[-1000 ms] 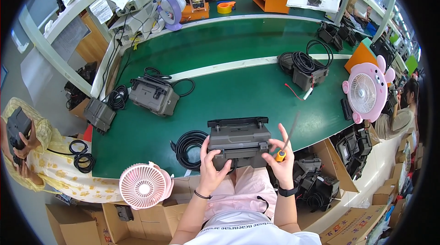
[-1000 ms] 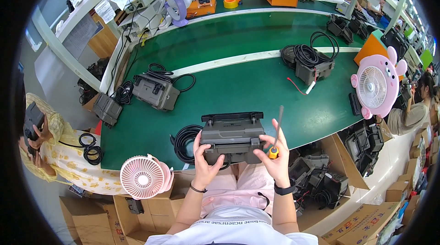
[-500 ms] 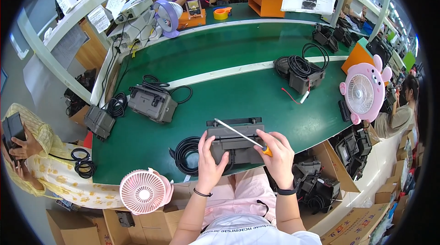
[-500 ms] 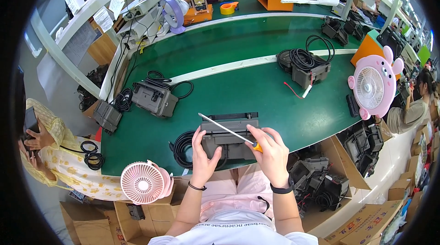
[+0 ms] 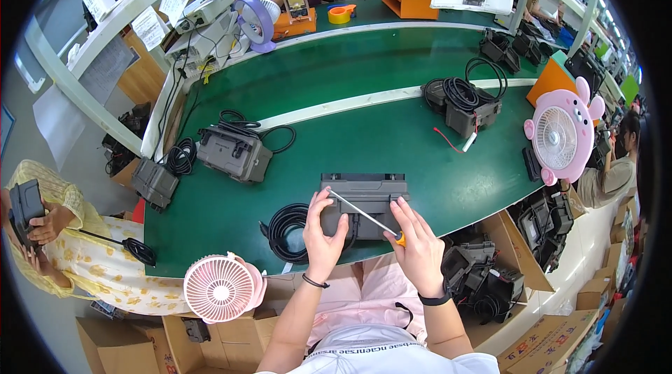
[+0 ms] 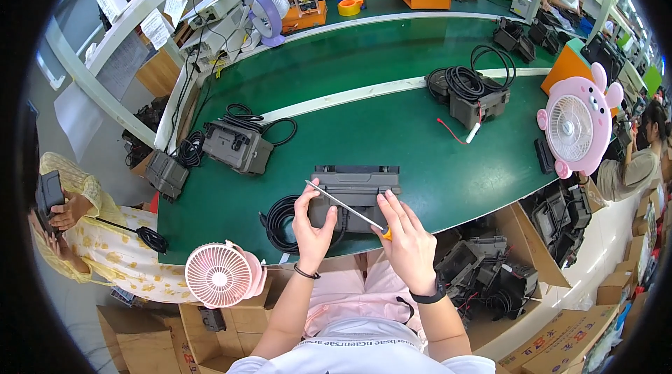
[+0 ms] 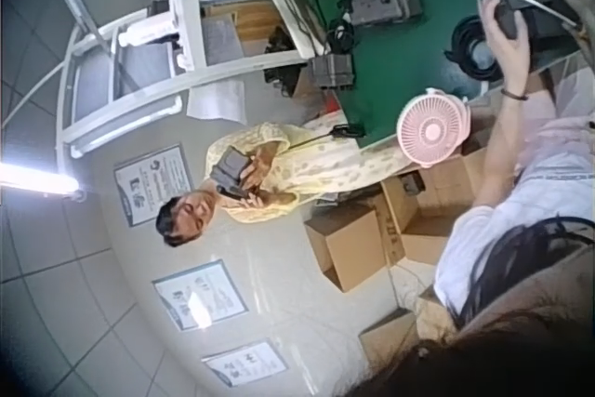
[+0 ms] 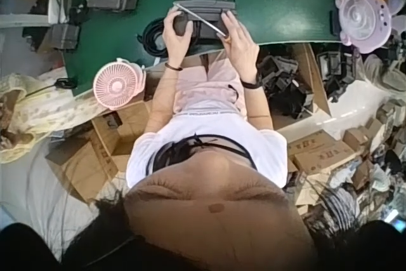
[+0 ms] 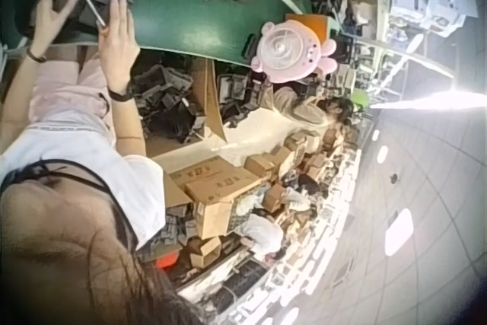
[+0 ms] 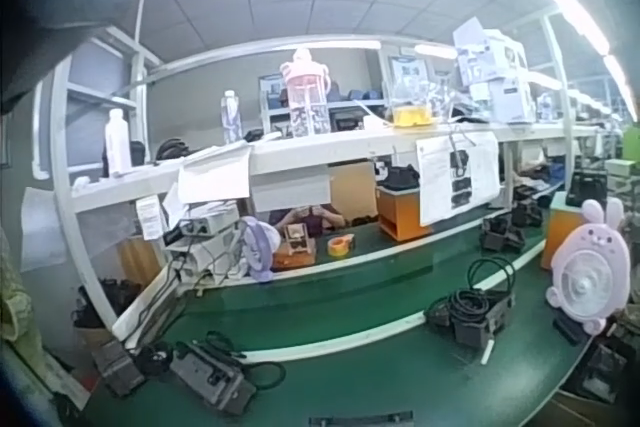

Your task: Assembling and inspecting electronic enclosures on a production line.

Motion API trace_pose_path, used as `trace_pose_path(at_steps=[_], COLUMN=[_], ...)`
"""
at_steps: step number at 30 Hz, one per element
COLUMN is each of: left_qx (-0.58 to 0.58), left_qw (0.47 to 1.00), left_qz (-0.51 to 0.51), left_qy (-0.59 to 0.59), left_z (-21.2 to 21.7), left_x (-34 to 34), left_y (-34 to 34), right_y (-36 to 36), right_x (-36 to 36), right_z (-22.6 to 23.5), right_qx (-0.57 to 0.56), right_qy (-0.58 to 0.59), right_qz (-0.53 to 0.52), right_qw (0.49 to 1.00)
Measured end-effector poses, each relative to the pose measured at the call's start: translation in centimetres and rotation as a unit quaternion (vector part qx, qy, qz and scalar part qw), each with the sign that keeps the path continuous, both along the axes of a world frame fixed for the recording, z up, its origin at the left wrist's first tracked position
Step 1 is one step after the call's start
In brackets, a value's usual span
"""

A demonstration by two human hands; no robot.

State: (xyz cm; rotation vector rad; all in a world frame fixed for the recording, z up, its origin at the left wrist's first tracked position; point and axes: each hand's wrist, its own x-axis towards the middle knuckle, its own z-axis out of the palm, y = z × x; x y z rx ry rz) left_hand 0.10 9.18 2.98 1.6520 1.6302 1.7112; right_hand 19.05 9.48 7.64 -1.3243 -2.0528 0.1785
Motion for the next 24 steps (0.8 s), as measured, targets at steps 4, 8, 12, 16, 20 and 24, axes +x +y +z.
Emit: trace_pose_path(at_steps=[4, 8, 12, 16, 20, 24], left_qx=[-0.009, 0.027, 0.027, 0.026, 0.003, -0.027], left_qw=[0.997, 0.984, 0.991, 0.988, 0.973, 0.96], left_qz=[0.019, 0.001, -0.022, 0.0, 0.007, -0.006], left_qy=[0.075, 0.175, 0.13, 0.152, 0.231, 0.277], left_z=[0.5, 1.2, 1.0, 0.9, 1.2, 1.3], left_x=[-0.8, -1.8, -1.8, -1.7, -1.9, -2.2], left_y=[0.8, 1.6, 2.1, 2.2, 1.6, 1.0], right_y=[0.9, 1.7, 1.9, 2.4, 2.6, 2.7], right_x=[0.2, 0.0, -0.3, -0.2, 0.2, 0.5], right_z=[-0.3, -0.5, -0.9, -1.4, -2.2, -2.7], right_qx=[0.033, 0.039, 0.003, -0.009, 0.012, -0.006], right_qy=[-0.006, 0.006, 0.035, 0.067, 0.052, 0.065], right_qz=[0.016, 0.02, 0.015, 0.026, 0.04, 0.04], right_qw=[0.999, 0.999, 0.999, 0.997, 0.998, 0.997])
